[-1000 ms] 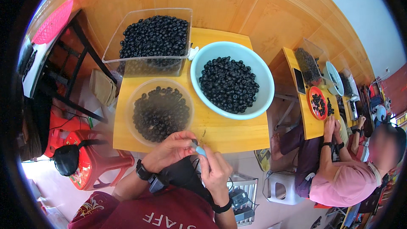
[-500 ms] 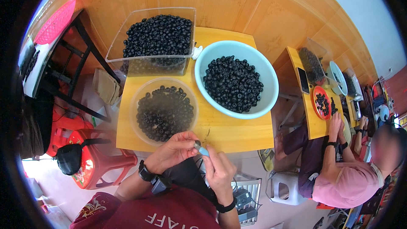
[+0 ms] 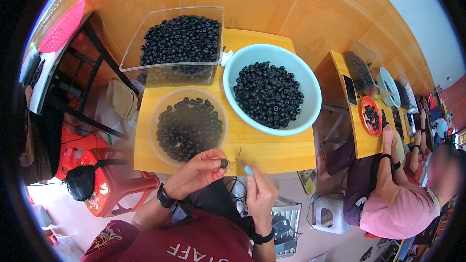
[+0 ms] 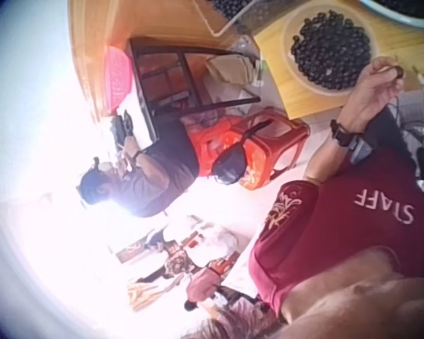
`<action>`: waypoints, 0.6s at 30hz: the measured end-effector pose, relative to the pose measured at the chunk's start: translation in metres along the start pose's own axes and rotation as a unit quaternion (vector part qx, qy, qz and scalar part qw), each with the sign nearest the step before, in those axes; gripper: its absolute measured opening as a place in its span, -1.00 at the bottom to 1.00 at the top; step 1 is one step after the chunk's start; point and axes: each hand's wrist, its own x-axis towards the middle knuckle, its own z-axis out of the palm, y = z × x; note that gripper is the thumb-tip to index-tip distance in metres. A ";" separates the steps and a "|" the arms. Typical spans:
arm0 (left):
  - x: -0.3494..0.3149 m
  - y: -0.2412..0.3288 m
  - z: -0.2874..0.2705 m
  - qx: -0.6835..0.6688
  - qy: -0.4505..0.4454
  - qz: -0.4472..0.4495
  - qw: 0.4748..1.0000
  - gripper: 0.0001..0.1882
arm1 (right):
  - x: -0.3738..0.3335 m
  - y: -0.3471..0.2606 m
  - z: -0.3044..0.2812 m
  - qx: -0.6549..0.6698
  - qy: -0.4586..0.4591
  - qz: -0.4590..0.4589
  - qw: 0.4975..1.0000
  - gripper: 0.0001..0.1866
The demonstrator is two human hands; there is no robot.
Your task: Manual assembly of black plastic parts by inserting small blue components using a tool.
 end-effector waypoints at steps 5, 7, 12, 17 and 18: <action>-0.001 0.001 0.000 0.015 0.030 0.015 0.999 -0.87 | 0.007 0.005 0.002 0.013 0.006 0.023 1.000 -0.81; 0.003 0.006 -0.004 0.057 0.019 0.003 0.998 -0.87 | 0.004 0.017 0.000 -0.014 0.014 0.038 0.999 -0.81; 0.033 0.040 0.021 0.261 0.005 -0.045 0.964 -0.85 | -0.007 0.030 -0.013 -0.042 0.035 0.037 0.998 -0.77; 0.049 0.041 0.046 0.243 -0.022 -0.046 0.969 -0.85 | -0.008 0.007 -0.026 -0.010 0.068 0.030 0.997 -0.75; 0.045 0.038 0.045 0.217 -0.034 -0.044 0.975 -0.85 | -0.005 -0.004 -0.028 -0.009 0.066 0.030 0.997 -0.75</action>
